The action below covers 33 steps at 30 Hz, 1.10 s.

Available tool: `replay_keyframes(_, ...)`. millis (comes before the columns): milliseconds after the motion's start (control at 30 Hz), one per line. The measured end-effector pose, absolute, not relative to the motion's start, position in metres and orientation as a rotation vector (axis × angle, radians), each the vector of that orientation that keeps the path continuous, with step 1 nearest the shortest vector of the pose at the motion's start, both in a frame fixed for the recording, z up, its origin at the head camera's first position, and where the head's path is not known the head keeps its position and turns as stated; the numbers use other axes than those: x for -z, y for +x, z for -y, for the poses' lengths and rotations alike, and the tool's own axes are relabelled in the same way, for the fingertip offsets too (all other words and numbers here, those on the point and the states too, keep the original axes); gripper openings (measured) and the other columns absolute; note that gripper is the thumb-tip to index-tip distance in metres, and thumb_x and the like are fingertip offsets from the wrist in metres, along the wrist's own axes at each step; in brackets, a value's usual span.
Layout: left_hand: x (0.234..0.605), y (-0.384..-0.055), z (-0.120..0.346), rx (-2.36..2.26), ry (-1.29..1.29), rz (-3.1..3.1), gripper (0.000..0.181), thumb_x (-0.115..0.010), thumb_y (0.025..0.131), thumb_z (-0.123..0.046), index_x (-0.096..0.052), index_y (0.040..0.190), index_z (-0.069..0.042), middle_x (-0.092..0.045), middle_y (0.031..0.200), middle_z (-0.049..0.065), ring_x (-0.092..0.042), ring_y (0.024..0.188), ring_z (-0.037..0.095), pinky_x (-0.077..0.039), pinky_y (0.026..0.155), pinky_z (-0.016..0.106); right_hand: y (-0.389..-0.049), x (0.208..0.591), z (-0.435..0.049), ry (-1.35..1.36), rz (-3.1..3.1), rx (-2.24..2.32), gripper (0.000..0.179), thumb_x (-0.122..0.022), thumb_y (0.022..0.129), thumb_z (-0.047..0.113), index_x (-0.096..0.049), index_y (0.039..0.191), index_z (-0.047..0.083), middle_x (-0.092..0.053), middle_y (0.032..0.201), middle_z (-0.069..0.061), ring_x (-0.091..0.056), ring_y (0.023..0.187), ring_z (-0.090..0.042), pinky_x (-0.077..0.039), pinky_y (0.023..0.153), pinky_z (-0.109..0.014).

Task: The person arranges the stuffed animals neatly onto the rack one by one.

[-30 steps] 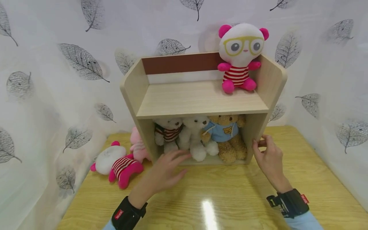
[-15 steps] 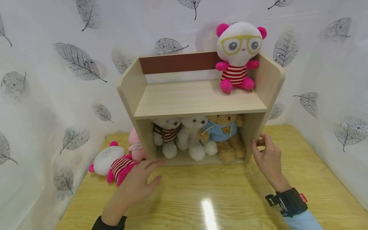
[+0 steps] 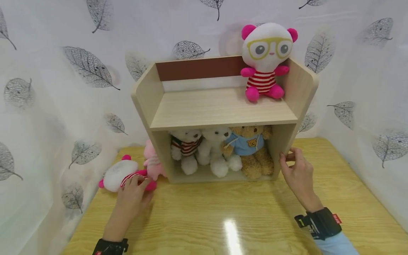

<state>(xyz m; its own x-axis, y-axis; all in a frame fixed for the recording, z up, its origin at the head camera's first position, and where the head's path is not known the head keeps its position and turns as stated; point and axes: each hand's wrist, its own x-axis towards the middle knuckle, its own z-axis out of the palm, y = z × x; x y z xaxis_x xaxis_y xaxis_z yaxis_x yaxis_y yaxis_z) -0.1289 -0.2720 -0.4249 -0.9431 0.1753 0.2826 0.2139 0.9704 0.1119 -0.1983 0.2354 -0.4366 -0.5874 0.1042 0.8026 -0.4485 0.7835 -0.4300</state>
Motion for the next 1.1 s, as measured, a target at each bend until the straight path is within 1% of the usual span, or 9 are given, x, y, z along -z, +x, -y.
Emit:
replay_keyframes(167,0.427,-0.129,0.274,0.171,-0.122,2.896,0.056,-0.090,0.074,-0.014,-0.066,0.124,-0.007,-0.050,0.121,0.032,-0.048,0.110,0.055,-0.049,0.070,0.068,-0.198,0.437,-0.238,0.245,2.087,-0.776,0.025,-0.071,0.088,-0.001,-0.060,0.108,-0.010,-0.070,0.075,-0.022,-0.072,0.064,-0.039,-0.042,0.051,-0.005)
replay_keyframes(267,0.426,-0.129,0.275,0.195,-0.030,2.910,0.057,-0.087,0.079,-0.018,-0.060,0.128,-0.005,-0.046,0.123,0.035,-0.045,0.111,0.058,-0.048,0.070,0.072,-0.198,0.437,-0.238,0.242,2.077,-0.783,0.024,-0.071,0.088,-0.001,-0.060,0.107,-0.010,-0.070,0.075,-0.022,-0.072,0.064,-0.039,-0.042,0.050,-0.004)
replay_keyframes(367,0.427,-0.128,0.277,0.216,0.066,2.871,0.052,-0.085,0.082,-0.019,-0.057,0.121,-0.001,-0.047,0.119,0.035,-0.045,0.107,0.057,-0.045,0.075,0.076,-0.199,0.437,-0.238,0.244,2.078,-0.780,0.024,-0.070,0.088,-0.001,-0.059,0.108,-0.010,-0.070,0.075,-0.022,-0.072,0.064,-0.039,-0.042,0.050,-0.004)
replay_keyframes(467,0.430,-0.126,0.279,0.207,0.141,2.803,0.043,-0.082,0.080,-0.010,-0.054,0.111,0.000,-0.049,0.112,0.033,-0.047,0.101,0.055,-0.044,0.075,0.077,-0.199,0.437,-0.238,0.250,2.087,-0.774,0.025,-0.070,0.088,-0.001,-0.059,0.109,-0.010,-0.070,0.075,-0.022,-0.073,0.065,-0.039,-0.042,0.050,-0.005)
replay_keyframes(600,0.432,-0.124,0.284,0.205,0.203,2.709,0.037,-0.077,0.077,-0.005,-0.054,0.107,-0.002,-0.051,0.108,0.030,-0.049,0.097,0.054,-0.045,0.070,0.071,-0.199,0.437,-0.237,0.253,2.084,-0.773,0.026,-0.071,0.087,-0.001,-0.059,0.109,-0.010,-0.070,0.075,-0.022,-0.073,0.065,-0.039,-0.042,0.050,-0.005)
replay_keyframes(733,0.426,-0.123,0.290,0.221,0.218,2.550,0.042,-0.078,0.075,-0.017,-0.057,0.108,-0.003,-0.057,0.103,0.029,-0.053,0.088,0.053,-0.046,0.058,0.064,-0.199,0.436,-0.236,0.252,2.078,-0.772,0.025,-0.070,0.087,-0.001,-0.060,0.109,-0.010,-0.070,0.075,-0.022,-0.072,0.064,-0.039,-0.043,0.050,-0.006)
replay_keyframes(833,0.409,-0.118,0.293,0.252,0.243,2.485,0.048,-0.077,0.076,-0.027,-0.061,0.114,-0.003,-0.060,0.103,0.029,-0.057,0.083,0.051,-0.044,0.046,0.061,-0.199,0.437,-0.236,0.248,2.076,-0.774,0.025,-0.070,0.087,-0.001,-0.060,0.108,-0.010,-0.070,0.075,-0.022,-0.072,0.064,-0.039,-0.043,0.049,-0.006)
replay_keyframes(900,0.394,-0.114,0.294,0.312,0.278,2.477,0.048,-0.076,0.079,-0.032,-0.064,0.117,-0.005,-0.062,0.104,0.028,-0.060,0.080,0.048,-0.043,0.044,0.054,-0.199,0.437,-0.236,0.241,2.074,-0.774,0.025,-0.070,0.087,-0.001,-0.060,0.108,-0.010,-0.070,0.075,-0.022,-0.072,0.064,-0.039,-0.042,0.050,-0.006)
replay_keyframes(1100,0.355,-0.105,0.292,0.650,0.335,2.602,0.039,-0.067,0.091,-0.034,-0.069,0.123,-0.011,-0.072,0.100,0.019,-0.067,0.078,0.029,-0.044,0.054,0.030,-0.199,0.438,-0.236,0.233,2.080,-0.770,0.024,-0.070,0.088,0.000,-0.060,0.108,-0.009,-0.070,0.075,-0.022,-0.072,0.064,-0.039,-0.041,0.051,-0.004)
